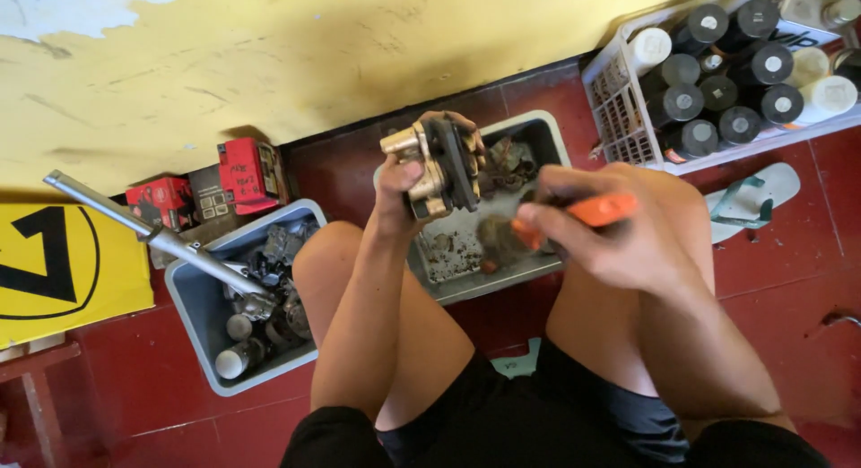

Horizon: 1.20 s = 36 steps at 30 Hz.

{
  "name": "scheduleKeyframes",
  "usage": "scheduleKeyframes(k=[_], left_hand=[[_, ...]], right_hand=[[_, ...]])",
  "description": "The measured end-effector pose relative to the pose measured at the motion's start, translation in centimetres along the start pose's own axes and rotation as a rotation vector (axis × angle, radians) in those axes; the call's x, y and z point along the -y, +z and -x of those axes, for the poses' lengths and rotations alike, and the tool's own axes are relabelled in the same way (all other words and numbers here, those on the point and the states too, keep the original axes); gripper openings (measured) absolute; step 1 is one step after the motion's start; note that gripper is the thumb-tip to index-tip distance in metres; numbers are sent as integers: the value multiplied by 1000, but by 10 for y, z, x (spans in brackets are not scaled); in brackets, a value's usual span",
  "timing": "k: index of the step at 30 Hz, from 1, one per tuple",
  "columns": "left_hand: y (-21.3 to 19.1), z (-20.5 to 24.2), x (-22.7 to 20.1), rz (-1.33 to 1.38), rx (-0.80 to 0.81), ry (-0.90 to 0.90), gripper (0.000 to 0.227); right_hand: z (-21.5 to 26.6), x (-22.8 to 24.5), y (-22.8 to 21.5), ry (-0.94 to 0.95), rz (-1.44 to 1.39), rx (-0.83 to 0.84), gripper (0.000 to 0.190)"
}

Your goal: The person holds a mechanical component, likely a brake caliper, and uses a screwdriver to scrape and clean grime from its surfaces. The person rotates the part to access different areas and continues the cleaning process over a plastic bin.

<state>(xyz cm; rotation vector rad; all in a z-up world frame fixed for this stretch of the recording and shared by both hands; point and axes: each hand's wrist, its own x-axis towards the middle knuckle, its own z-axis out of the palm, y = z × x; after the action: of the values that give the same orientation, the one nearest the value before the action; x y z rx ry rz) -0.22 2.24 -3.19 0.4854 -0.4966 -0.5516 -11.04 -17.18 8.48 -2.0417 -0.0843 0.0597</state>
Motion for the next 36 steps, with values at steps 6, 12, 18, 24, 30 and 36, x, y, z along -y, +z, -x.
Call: scheduleKeyframes(k=[6, 12, 18, 24, 30, 36], left_hand=[[-3, 14, -6, -30, -97, -145, 65], [22, 10, -23, -359, -27, -174, 59], [33, 9, -26, -776, -106, -41, 41], [40, 4, -22, -1182, -301, 78, 42], [36, 2, -17, -1293, -285, 113, 54], [33, -1, -15, -1334, -306, 131, 53]], right_hand=[[1, -12, 15, -356, -384, -319, 14], [-6, -14, 5, -476, -521, -567, 9], [1, -43, 11, -434, -104, -721, 20], [-13, -42, 25, -673, 25, -420, 5], [-18, -46, 24, -471, 43, -451, 11], [-10, -25, 13, -447, -61, -366, 16]])
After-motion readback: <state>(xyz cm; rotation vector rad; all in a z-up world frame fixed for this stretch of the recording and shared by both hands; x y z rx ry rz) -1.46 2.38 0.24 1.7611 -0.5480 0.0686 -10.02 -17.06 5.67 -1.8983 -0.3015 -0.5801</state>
